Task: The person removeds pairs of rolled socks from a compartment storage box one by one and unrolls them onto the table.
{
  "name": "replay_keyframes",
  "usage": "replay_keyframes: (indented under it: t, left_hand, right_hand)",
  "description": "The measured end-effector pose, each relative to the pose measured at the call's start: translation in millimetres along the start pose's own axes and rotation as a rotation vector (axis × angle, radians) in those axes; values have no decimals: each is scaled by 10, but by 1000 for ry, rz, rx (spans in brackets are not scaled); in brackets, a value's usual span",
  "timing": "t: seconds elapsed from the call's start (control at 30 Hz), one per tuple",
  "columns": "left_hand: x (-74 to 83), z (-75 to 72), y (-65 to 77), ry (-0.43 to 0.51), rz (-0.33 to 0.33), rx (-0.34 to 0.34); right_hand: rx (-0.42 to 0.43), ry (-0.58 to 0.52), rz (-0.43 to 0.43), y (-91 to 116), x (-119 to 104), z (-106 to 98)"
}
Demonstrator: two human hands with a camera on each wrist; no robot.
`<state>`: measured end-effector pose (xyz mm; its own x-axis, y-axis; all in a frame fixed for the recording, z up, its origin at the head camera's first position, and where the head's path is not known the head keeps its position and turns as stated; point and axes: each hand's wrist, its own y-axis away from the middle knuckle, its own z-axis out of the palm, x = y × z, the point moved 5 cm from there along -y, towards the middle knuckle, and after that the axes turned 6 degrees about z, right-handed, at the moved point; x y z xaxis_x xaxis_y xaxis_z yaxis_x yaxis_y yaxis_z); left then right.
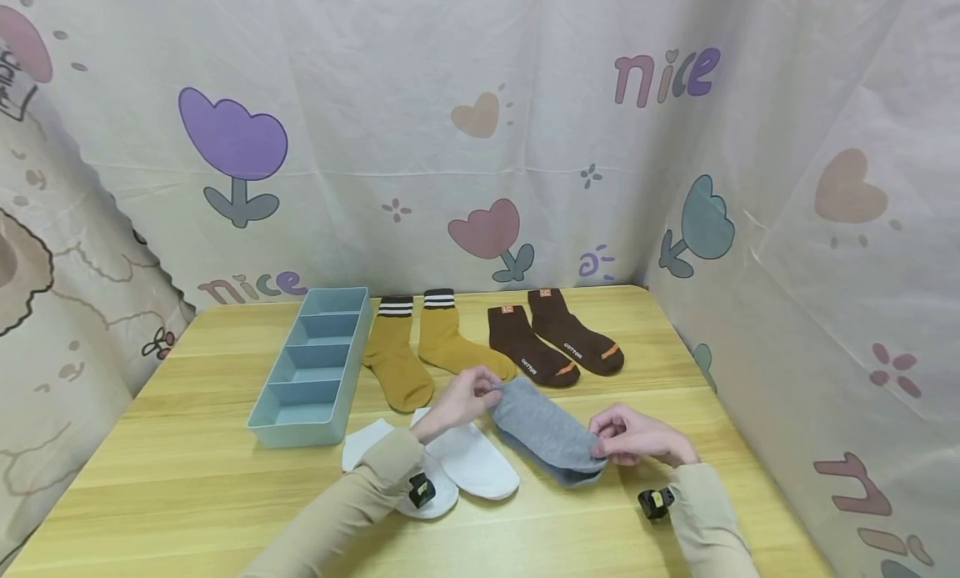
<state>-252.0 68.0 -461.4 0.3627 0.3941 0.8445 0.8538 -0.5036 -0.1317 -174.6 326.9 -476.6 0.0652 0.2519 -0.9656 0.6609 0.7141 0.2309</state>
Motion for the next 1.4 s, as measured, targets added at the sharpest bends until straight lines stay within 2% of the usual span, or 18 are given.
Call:
replay_keyframes:
  t: [0.1, 0.33, 0.5, 0.6, 0.8, 0.9, 1.03, 1.13, 1.27, 1.4]
  left_hand:
    - [11, 4, -4, 20, -4, -6]
    - [-12, -14, -3, 41, 2, -3]
    - [-32, -44, 9, 41, 0, 35]
    - [-24, -49, 8, 57, -3, 63]
    - [-14, -29, -2, 137, -26, 78]
    - [0, 5, -4, 260, -53, 60]
    - [40, 82, -32, 432, -81, 40]
    - [82, 167, -70, 503, -90, 20]
    - [138, 300, -125, 510, -119, -14]
    - [197, 412, -185, 430, -125, -28]
  right_hand:
    - [-39, 3, -14, 0, -2, 44]
    - [-85, -53, 82, -52, 53, 152]
    - [-150, -77, 61, -132, 65, 229]
    - [-152, -68, 40, -144, 49, 237]
    - [-71, 16, -9, -71, -21, 145]
    - [-24, 50, -28, -52, -30, 91]
    - [87, 58, -60, 3, -47, -10]
    - [172, 77, -73, 90, -56, -111]
    - [217, 137, -42, 222, -56, -227]
    - [229, 172, 37, 349, -17, -331]
